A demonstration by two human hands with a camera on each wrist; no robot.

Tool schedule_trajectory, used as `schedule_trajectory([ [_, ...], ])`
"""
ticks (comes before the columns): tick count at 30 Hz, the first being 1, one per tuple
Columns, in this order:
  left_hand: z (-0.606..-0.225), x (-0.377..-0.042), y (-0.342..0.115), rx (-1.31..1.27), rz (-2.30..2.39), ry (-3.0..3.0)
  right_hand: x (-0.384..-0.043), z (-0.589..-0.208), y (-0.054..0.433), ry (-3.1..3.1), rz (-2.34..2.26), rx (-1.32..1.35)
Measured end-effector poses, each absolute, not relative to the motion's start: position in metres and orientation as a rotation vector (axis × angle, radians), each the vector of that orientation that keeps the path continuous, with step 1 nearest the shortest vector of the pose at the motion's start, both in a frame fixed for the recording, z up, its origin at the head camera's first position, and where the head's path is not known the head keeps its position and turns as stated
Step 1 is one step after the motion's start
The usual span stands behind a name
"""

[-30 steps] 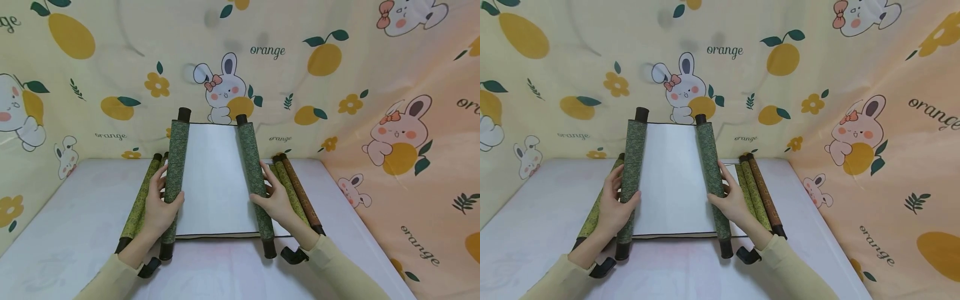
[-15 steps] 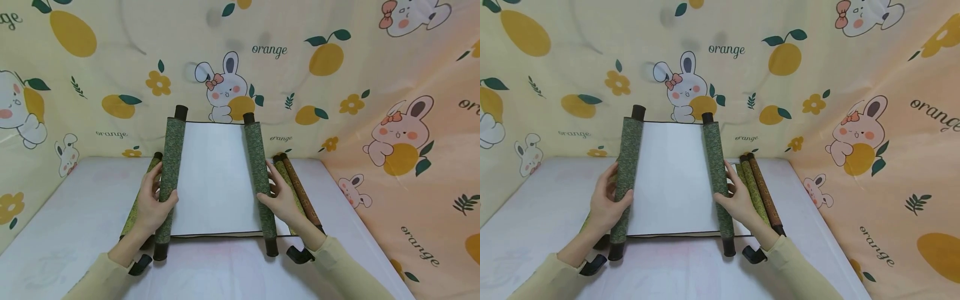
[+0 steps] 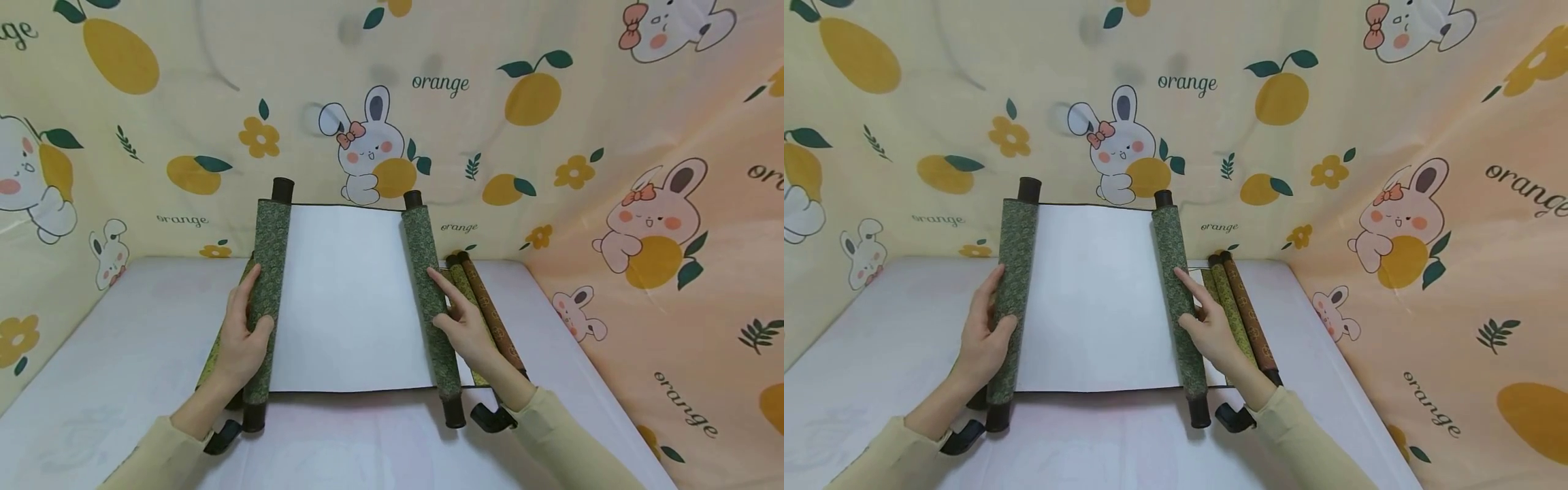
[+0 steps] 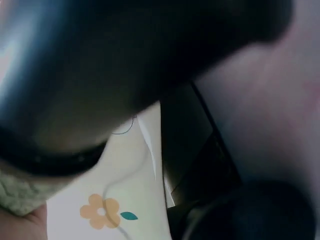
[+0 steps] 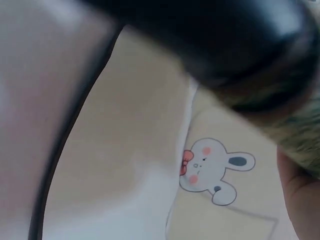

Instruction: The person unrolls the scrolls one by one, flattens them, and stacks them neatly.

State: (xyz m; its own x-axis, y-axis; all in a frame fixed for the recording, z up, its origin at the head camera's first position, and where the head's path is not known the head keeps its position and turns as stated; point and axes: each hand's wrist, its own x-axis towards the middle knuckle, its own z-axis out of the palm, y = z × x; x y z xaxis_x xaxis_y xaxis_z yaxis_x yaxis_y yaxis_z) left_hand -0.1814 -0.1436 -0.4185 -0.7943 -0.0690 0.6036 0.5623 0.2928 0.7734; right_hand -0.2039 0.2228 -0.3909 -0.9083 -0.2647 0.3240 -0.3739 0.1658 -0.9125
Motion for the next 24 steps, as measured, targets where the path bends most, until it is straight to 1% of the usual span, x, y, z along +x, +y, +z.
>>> schedule_trajectory([
  [4,-0.418,-0.182,-0.143,-0.424,-1.504,-2.039,-0.205,-0.393,0.222,-2.395,1.853,0.661],
  [9,-0.420,-0.183,-0.144,-0.416,-1.432,-2.061,-0.209,-0.397,0.221,-2.457,1.723,0.672],
  [16,-0.425,-0.183,-0.148,-0.406,-1.445,-2.050,-0.209,-0.398,0.224,-2.410,1.700,0.663],
  [24,-0.425,-0.178,-0.160,-0.329,-1.453,-2.031,-0.207,-0.399,0.229,-2.391,1.710,0.664],
])
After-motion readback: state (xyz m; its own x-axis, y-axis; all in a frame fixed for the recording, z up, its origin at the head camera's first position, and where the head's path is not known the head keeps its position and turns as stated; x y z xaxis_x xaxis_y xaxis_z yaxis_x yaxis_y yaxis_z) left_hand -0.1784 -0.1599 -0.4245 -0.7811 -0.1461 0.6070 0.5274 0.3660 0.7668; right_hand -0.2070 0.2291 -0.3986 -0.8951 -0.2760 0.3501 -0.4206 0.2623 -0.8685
